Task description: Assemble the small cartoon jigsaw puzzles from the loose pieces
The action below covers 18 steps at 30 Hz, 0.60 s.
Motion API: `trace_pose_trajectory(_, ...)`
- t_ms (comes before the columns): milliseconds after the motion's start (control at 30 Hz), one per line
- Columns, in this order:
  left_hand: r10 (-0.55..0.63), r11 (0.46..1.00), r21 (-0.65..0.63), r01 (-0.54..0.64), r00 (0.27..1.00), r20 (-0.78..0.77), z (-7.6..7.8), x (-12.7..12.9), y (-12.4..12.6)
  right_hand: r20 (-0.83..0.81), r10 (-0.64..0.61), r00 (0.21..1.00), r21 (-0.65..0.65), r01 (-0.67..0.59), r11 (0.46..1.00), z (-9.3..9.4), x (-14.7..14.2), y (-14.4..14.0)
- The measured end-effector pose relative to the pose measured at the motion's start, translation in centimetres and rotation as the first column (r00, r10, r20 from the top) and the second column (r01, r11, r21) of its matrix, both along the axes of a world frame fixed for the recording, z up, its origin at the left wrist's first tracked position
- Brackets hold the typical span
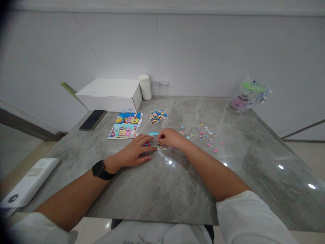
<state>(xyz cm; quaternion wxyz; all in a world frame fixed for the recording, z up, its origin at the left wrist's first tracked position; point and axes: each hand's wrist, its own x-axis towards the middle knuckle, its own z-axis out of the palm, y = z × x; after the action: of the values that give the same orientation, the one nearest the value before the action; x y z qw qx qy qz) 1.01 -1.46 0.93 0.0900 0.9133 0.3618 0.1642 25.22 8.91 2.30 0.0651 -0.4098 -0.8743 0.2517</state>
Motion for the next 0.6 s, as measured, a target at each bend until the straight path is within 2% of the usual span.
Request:
trace_pose_trajectory(333, -0.009, 1.0, 0.003, 0.009, 1.0, -0.022, 0.04, 0.11, -0.01, -0.019, 0.013, 1.0, -0.025, -0.013, 1.0, -0.36, -0.11, -0.09)
trace_pose_trajectory(600, -0.007, 1.0, -0.017, 0.007, 1.0, 0.016, 0.03, 0.09, -0.07, 0.018, 0.009, 1.0, -0.001, -0.009, 1.0, 0.37, -0.28, -0.52)
